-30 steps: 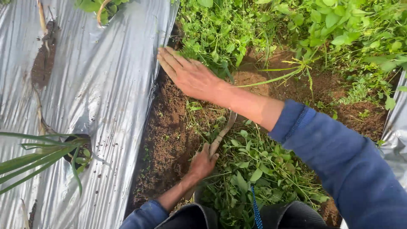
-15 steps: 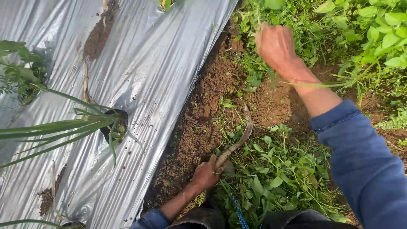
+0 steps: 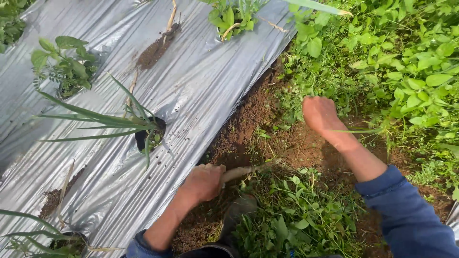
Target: The person weeds a garden bed covered with plastic mulch, using a hand hoe to loosen the soil and remove unwanted plants. They also pull weeds by hand and clear debris from around the base of the crop plants.
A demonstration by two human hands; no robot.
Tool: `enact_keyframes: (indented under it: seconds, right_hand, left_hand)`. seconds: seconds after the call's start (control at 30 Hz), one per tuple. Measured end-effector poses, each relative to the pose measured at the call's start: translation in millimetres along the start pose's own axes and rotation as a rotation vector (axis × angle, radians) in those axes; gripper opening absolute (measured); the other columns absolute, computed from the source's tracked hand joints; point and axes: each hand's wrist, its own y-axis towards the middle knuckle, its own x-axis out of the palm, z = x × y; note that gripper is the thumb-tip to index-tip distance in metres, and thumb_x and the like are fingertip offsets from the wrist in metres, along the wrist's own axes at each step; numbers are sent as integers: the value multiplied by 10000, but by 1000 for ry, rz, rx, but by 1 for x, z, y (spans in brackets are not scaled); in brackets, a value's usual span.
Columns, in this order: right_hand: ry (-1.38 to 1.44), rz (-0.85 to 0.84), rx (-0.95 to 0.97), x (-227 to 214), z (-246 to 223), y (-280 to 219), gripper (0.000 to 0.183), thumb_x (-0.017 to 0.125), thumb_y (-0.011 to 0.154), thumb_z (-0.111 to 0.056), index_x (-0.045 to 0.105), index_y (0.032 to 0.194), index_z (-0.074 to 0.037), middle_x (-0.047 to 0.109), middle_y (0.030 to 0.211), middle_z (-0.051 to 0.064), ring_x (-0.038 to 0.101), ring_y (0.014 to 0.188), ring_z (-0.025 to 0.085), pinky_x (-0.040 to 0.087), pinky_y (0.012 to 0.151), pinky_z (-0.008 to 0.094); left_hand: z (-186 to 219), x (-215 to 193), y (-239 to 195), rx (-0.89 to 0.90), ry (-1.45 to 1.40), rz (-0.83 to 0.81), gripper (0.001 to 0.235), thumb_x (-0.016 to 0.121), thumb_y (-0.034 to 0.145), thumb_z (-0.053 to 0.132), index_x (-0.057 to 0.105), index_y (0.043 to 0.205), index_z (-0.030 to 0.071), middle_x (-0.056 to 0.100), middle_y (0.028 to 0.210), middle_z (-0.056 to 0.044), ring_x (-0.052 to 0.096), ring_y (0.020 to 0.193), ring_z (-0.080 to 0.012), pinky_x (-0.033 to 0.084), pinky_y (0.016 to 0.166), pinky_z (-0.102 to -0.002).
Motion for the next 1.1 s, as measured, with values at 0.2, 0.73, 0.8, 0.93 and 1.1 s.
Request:
enact_keyframes:
  seconds: [0.2, 0.73, 0.8, 0.93, 1.1]
  right_hand:
    - [36, 154, -3, -36, 5, 6, 340, 534, 919, 57, 696, 622, 36, 637, 554, 236, 727, 616, 427, 608, 671, 547]
    - [444, 213, 58, -97, -5, 93, 483, 586, 948, -156, 559, 1336, 131, 572, 1303, 410, 561, 1250, 547, 479, 993, 693]
    - [467, 186, -19, -82, -20, 93, 503, 619, 952, -186, 558, 1341, 126, 555, 1340, 414, 534, 1283, 558, 462, 1026, 693]
    - [352, 181, 38, -72, -25, 119, 436, 613, 1006, -158, 339, 1306, -1, 568, 1270, 367, 619, 1109, 457, 574, 848, 532]
    - [144, 69, 195, -87, -9, 141, 775, 806, 873, -367, 500, 1445, 57, 606, 1342, 309, 734, 906, 388, 619, 731, 542]
  left_hand:
    - [30, -64, -7, 32, 418, 157, 320, 411, 984, 192, 693, 1103, 96, 730, 991, -211, 715, 987, -412, 531, 806, -513]
    - [230, -134, 133, 559, 623, -53, 286, 539, 929, 69, 775, 769, 84, 678, 599, -88, 677, 531, -217, 562, 358, -358]
    - [249, -122, 116, 568, 648, -84, 295, 542, 908, 50, 783, 748, 109, 692, 597, -85, 686, 544, -215, 542, 313, -341]
    - [274, -107, 116, 462, 783, -354, 481, 758, 881, 262, 673, 1330, 113, 629, 1331, -241, 633, 1152, -376, 630, 680, -400]
    - [255, -57, 164, 466, 638, 310, 226, 594, 838, 39, 780, 752, 134, 690, 644, -96, 713, 675, -393, 446, 236, -400]
